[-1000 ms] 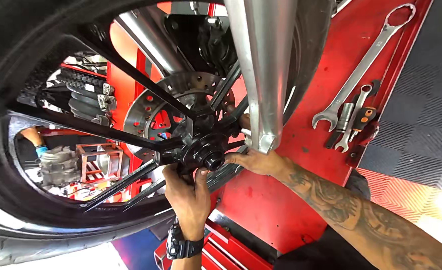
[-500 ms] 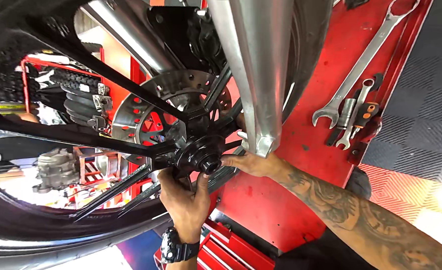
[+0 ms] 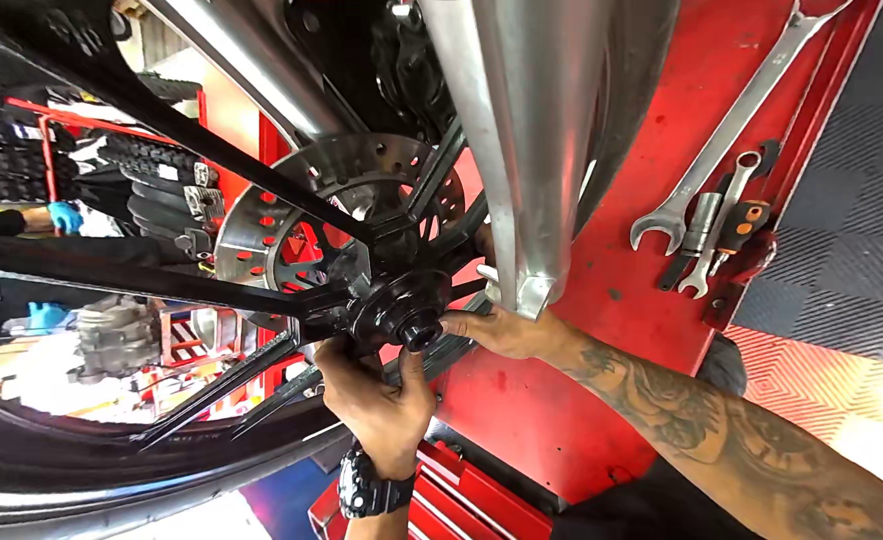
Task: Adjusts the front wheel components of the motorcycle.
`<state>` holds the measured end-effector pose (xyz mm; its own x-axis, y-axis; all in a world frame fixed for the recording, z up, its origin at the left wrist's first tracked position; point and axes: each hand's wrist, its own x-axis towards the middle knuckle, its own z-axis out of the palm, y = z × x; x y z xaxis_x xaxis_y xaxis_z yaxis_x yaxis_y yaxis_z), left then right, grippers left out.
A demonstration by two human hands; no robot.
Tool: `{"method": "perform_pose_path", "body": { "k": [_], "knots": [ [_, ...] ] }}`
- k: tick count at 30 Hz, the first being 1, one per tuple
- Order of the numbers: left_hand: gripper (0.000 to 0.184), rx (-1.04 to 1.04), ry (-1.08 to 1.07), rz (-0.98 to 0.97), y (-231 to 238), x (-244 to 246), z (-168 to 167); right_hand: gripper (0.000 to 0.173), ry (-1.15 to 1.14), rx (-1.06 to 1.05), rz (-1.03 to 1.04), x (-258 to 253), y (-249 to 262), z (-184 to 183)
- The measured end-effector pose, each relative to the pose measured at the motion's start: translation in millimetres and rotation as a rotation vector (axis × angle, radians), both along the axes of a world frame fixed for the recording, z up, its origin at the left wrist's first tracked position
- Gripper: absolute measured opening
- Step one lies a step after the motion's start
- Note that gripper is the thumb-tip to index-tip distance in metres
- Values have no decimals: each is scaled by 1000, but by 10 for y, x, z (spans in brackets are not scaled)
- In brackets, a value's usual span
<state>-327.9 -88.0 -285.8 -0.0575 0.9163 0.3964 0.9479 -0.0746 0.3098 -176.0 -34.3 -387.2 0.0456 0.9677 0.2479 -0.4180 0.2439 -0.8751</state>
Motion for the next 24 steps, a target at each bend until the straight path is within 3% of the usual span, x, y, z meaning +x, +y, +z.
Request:
{"method": "perform_pose_path", "body": {
  "k": [13,24],
  "knots": [
    [68,-8,-65,19,6,84,30,47,-5,21,22,-10,-24,33],
    [67,-71,-108,-14,1,57,87,56,12,8,32,139,13,93]
  ]
}}
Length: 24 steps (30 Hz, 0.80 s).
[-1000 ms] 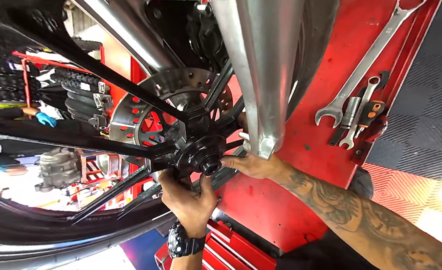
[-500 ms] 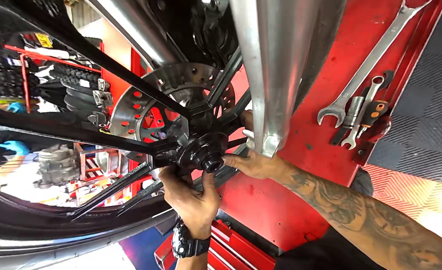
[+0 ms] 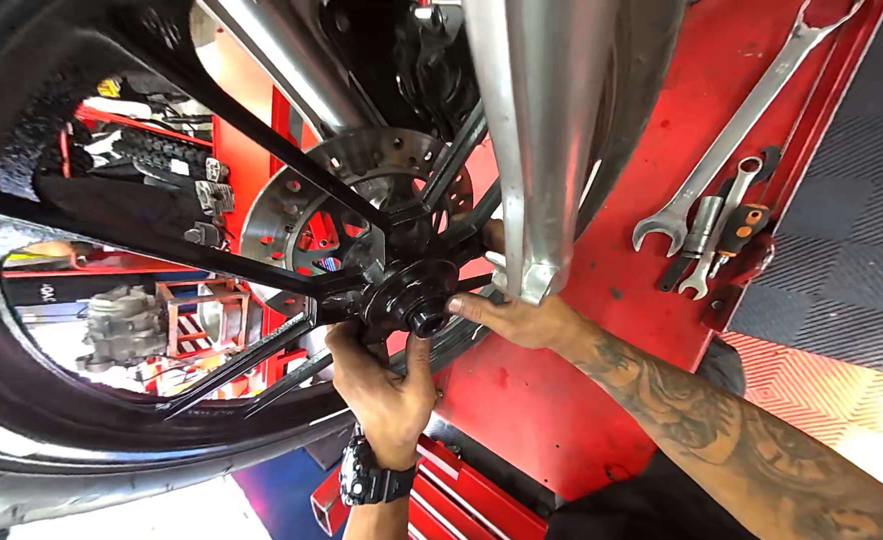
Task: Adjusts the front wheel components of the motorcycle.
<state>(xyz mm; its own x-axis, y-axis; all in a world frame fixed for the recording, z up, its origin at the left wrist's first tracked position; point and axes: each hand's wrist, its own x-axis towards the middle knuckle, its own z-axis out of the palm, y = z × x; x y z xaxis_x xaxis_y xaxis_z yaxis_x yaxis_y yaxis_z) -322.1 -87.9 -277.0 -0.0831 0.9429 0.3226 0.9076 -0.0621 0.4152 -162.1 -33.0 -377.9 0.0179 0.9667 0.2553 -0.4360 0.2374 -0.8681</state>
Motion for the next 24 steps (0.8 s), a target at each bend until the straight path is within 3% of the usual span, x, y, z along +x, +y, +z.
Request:
{"method": "perform_pose_path", "body": {
  "k": [7,13,24],
  "knots": [
    [73,14,48,-26,2,-73,-41,49,0,51,-1,58,12,1],
    [74,7,103,-32,-22,-142,-61,72,38,-2,-14,-20,49,-117],
    [73,67,-13,-21,-3,-48,-99,74,48,26,-35,-83,92,-162]
  ]
}}
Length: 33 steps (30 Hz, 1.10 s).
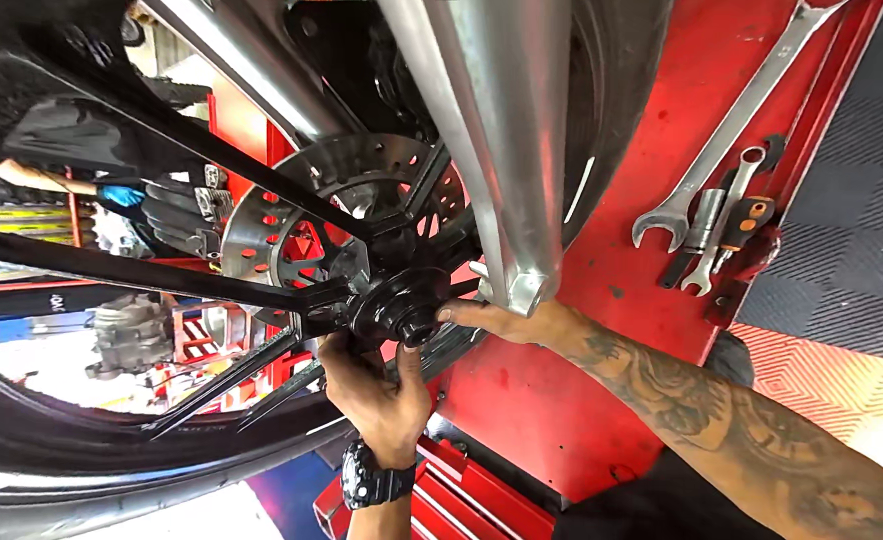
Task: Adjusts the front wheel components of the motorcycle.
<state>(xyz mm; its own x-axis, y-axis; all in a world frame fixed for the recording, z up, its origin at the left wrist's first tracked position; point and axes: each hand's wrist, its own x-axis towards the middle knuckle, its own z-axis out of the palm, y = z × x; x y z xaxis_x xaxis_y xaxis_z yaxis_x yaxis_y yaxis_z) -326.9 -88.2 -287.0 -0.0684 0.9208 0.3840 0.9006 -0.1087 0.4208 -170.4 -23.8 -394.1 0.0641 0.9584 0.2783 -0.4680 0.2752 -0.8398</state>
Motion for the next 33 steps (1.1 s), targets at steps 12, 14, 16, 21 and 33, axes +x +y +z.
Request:
{"method": "perform_pose_path", "body": {
  "k": [12,14,16,21,33],
  "knots": [
    [66,27,27,47,-13,89,-10,69,49,14,21,-38,25,30],
    [63,18,15,39,-14,94,0,63,36,24,42,-22,25,38],
    [60,-2,17,32,-29,92,12,64,-16,27,67,32,6,58],
    [61,-46,89,12,-42,13,52,77,-125,68,85,59,-5,16],
    [78,19,43,-48,28,-96,-26,92,-170,114,47,7,-6,39]
  ]
}}
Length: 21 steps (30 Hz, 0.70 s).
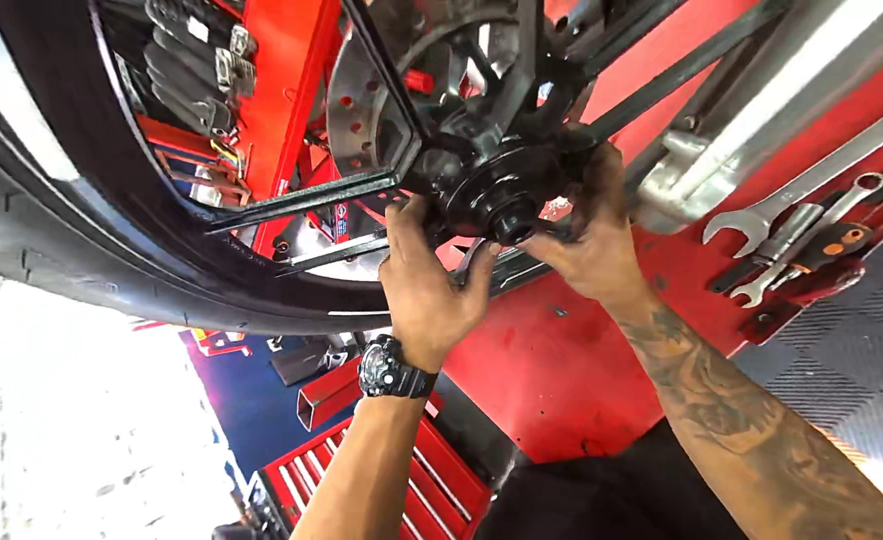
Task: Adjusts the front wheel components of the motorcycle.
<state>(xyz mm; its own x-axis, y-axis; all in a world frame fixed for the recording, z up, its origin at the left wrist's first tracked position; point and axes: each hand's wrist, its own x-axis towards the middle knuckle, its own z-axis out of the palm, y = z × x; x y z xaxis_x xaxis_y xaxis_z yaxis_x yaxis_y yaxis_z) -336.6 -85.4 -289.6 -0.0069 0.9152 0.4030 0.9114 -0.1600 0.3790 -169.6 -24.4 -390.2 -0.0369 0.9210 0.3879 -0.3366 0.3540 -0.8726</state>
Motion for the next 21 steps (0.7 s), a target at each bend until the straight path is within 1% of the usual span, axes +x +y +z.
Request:
{"method": "perform_pose_path", "body": {
  "k": [6,9,12,14,21],
  "knots": [
    [77,52,73,45,19,12,-49,86,15,39,-101,-108,10,-73],
    [76,50,65,55,5,52,-41,89,22,31,-133,-137,12,-67],
    [72,-4,90,88,-50,99,-2,90,59,23,-110,-137,11,-46],
    [69,-9,91,101,-54,122,5,86,70,28,-113,-142,9,-32],
    [70,-37,71,127,-68,179,39,82,-11,-3,-115,-100,-2,17]
  ]
}}
